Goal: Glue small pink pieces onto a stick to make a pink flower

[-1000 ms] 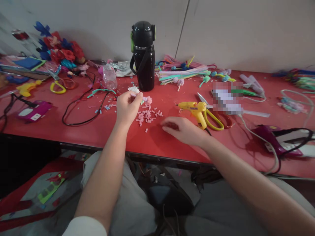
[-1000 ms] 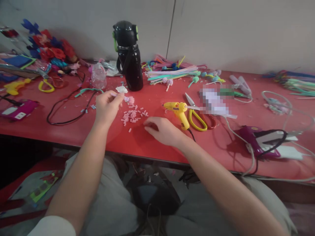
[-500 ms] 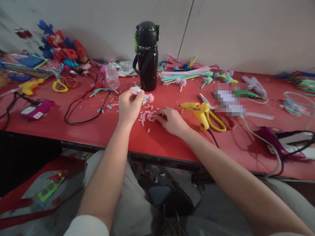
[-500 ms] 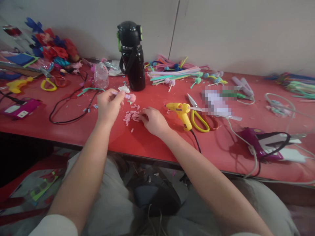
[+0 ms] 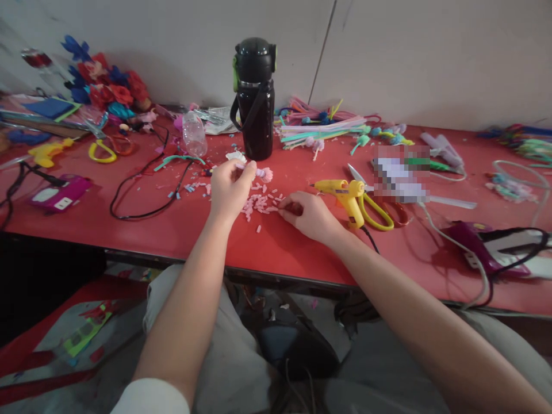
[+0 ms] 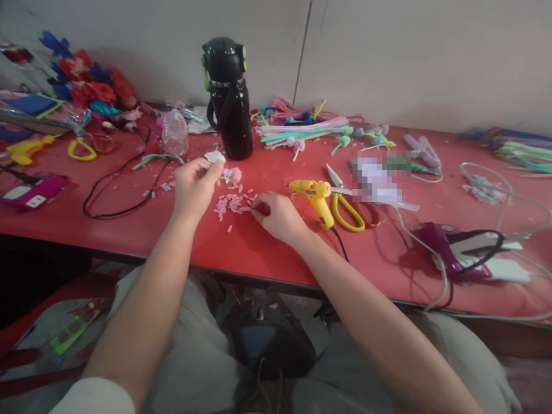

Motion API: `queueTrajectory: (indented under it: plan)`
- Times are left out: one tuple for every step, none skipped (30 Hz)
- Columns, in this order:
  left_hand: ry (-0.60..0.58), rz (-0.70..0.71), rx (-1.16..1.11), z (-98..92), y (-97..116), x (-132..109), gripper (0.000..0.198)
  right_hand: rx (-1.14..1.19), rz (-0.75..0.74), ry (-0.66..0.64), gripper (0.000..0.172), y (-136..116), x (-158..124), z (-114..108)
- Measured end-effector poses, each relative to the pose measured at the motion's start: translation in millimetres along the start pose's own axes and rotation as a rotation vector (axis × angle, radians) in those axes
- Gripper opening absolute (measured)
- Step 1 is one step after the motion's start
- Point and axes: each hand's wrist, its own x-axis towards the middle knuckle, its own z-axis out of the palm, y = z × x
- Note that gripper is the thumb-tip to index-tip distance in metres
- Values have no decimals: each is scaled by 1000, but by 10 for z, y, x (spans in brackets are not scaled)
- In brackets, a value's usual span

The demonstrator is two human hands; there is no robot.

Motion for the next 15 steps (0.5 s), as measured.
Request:
queueTrajectory:
  plan:
    - [1, 3, -1, 0, -5, 1, 42, -17, -4, 11, 10, -1, -1, 4]
    - [2, 6, -4, 0, -11, 1, 42, -34, -14, 22, 13, -9, -1, 10]
    - [2, 9, -8, 0, -16, 2, 42, -47, -30, 31, 15, -25, 0, 19]
    - [1, 11, -9, 0, -21, 2, 42, -54, -49, 36, 15, -48, 4, 33]
    - [-3, 12, -8, 0, -24, 1, 42, -59, -70, 35, 14, -77, 14, 51]
    - [-9, 13, -6, 0, -26, 1, 42, -62, -88, 25, 13, -108, 29, 74]
    - [-15, 12, -4, 0, -26, 0, 42, -64, -102, 6, 15, -139, 49, 102]
    - [-17, 12, -5, 0, -24, -2, 42, -71, -111, -20, 17, -169, 75, 132]
    - [-17, 12, -10, -1, -21, -3, 41, -84, -114, -46, 19, -193, 104, 163]
    - [-15, 15, -15, -1, -17, -5, 41, -102, -114, -71, 22, -212, 135, 193]
    - [-11, 19, -20, -2, -13, -7, 41, -125, -112, -91, 24, -224, 166, 220]
    - [-9, 22, -21, -3, -9, -8, 41, -151, -108, -104, 26, -230, 195, 245]
    - [-9, 23, -20, -5, -4, -8, 40, -179, -103, -111, 28, -229, 220, 266]
    - [-11, 21, -18, -7, 0, -8, 40, -204, -95, -115, 28, -225, 241, 283]
    - [-13, 17, -14, -8, 4, -8, 41, -221, -85, -115, 28, -218, 258, 297]
